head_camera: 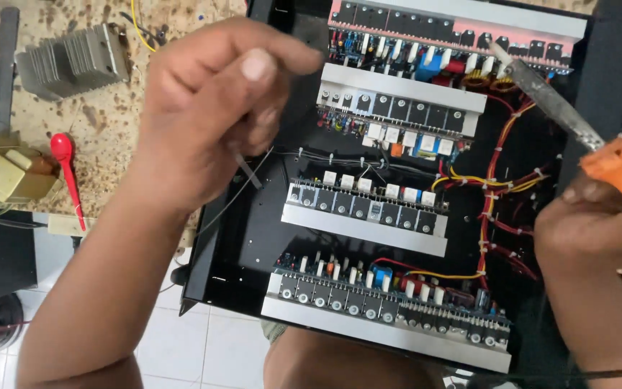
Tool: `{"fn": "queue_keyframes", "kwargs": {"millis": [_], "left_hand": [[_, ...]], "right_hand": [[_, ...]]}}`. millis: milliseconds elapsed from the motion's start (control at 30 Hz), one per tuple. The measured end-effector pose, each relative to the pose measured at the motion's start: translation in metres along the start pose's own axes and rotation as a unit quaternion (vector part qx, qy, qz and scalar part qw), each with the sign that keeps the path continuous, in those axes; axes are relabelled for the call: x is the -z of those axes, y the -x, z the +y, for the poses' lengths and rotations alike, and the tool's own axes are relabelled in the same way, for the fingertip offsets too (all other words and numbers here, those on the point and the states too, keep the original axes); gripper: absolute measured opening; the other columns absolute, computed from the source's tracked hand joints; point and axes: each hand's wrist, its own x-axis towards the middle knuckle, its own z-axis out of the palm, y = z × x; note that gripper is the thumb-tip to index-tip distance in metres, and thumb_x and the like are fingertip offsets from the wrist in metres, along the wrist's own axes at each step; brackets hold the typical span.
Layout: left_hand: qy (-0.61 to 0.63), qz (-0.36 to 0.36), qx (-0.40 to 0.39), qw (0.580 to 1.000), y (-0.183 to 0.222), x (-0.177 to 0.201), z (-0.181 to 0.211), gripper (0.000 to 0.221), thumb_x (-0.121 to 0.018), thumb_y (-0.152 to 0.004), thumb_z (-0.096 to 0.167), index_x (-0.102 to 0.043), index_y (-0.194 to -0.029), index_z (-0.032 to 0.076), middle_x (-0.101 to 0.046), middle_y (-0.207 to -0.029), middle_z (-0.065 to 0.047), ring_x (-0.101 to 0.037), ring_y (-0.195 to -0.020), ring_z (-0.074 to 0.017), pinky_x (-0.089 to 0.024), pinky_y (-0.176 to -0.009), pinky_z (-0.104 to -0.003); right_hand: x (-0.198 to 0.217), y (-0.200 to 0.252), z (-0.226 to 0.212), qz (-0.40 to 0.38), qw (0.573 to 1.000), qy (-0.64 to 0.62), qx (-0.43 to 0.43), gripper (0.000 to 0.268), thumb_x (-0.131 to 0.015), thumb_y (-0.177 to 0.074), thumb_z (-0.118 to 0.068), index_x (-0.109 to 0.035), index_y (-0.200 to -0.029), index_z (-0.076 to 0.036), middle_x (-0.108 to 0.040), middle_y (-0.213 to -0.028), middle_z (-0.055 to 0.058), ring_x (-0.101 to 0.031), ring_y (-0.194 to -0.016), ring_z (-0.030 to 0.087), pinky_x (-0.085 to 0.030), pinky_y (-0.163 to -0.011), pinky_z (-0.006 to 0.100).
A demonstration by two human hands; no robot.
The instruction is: Soldering wires and electronic components onto a circuit board inside an amplifier chassis.
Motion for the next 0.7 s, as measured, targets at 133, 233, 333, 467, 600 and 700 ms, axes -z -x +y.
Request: {"fn": "queue_keyframes", "kwargs": {"millis": [133,233,333,467,600,700], "left_hand": [[0.077,-0.028,0.090,0.993,0.086,0.044,0.063,0.016,-0.062,-0.106,0.021,-0.066,-0.111,0.007,-0.053,-0.074,0.001,-0.044,-0.059,-0.0091,-0.037,-0.047,-0.023],[0.200,-0.137,0.261,0.935,0.167,0.096,0.094,0.009,-0.066,-0.090,-0.007,-0.062,-0.088,0.001,-0.058,-0.079,-0.015,-0.061,-0.070,-0.0290,-0.050,-0.054,-0.041],[0.181,-0.169,0.369,0.896,0.208,0.080,0.101,0.012,-0.071,-0.081,-0.009,-0.068,-0.078,0.002,-0.064,-0.078,-0.019,-0.069,-0.071,-0.0354,-0.056,-0.056,-0.048],[-0.165,-0.049,0.401,0.900,0.244,0.016,0.103,0.037,-0.081,-0.084,0.051,-0.102,-0.093,0.022,-0.076,-0.063,0.003,-0.067,-0.052,-0.0106,-0.050,-0.049,-0.029],[-0.026,0.047,0.449,0.892,0.270,-0.012,0.066,0.050,-0.066,-0.092,0.045,-0.084,-0.113,0.004,-0.058,-0.074,-0.002,-0.049,-0.067,-0.0121,-0.037,-0.061,-0.031],[-0.074,0.118,0.336,0.931,0.280,-0.026,0.056,0.071,-0.049,-0.094,0.061,-0.070,-0.131,0.005,-0.068,-0.101,-0.007,-0.064,-0.092,-0.0155,-0.053,-0.079,-0.032]], "right_hand": [[-0.005,0.001,-0.021,-0.145,0.982,0.034,0.116,0.055,-0.042,-0.118,-0.053,-0.052,-0.136,-0.002,-0.046,-0.082,0.024,-0.041,-0.062,0.034,-0.047,-0.068,0.052],[-0.011,0.008,-0.079,-0.237,0.964,0.088,0.082,0.051,-0.039,-0.121,-0.047,-0.044,-0.146,-0.002,-0.051,-0.095,0.031,-0.052,-0.074,0.039,-0.052,-0.077,0.051],[-0.032,-0.004,-0.156,-0.349,0.928,0.123,0.040,0.050,-0.044,-0.117,-0.040,-0.041,-0.155,-0.008,-0.055,-0.112,0.031,-0.062,-0.092,0.040,-0.058,-0.089,0.051],[-0.144,-0.019,-0.276,-0.518,0.843,0.122,0.078,0.053,-0.067,-0.095,-0.035,-0.052,-0.144,-0.019,-0.064,-0.120,0.018,-0.071,-0.100,0.031,-0.059,-0.087,0.041],[-0.120,0.054,-0.238,-0.639,0.752,0.099,0.124,0.061,-0.084,-0.079,-0.031,-0.060,-0.135,-0.027,-0.071,-0.126,0.009,-0.077,-0.107,0.024,-0.060,-0.085,0.034],[-0.179,0.091,-0.288,-0.666,0.733,-0.037,0.135,0.052,-0.074,-0.095,-0.024,-0.056,-0.141,-0.011,-0.059,-0.135,0.018,-0.072,-0.119,0.030,-0.054,-0.100,0.034]]}}
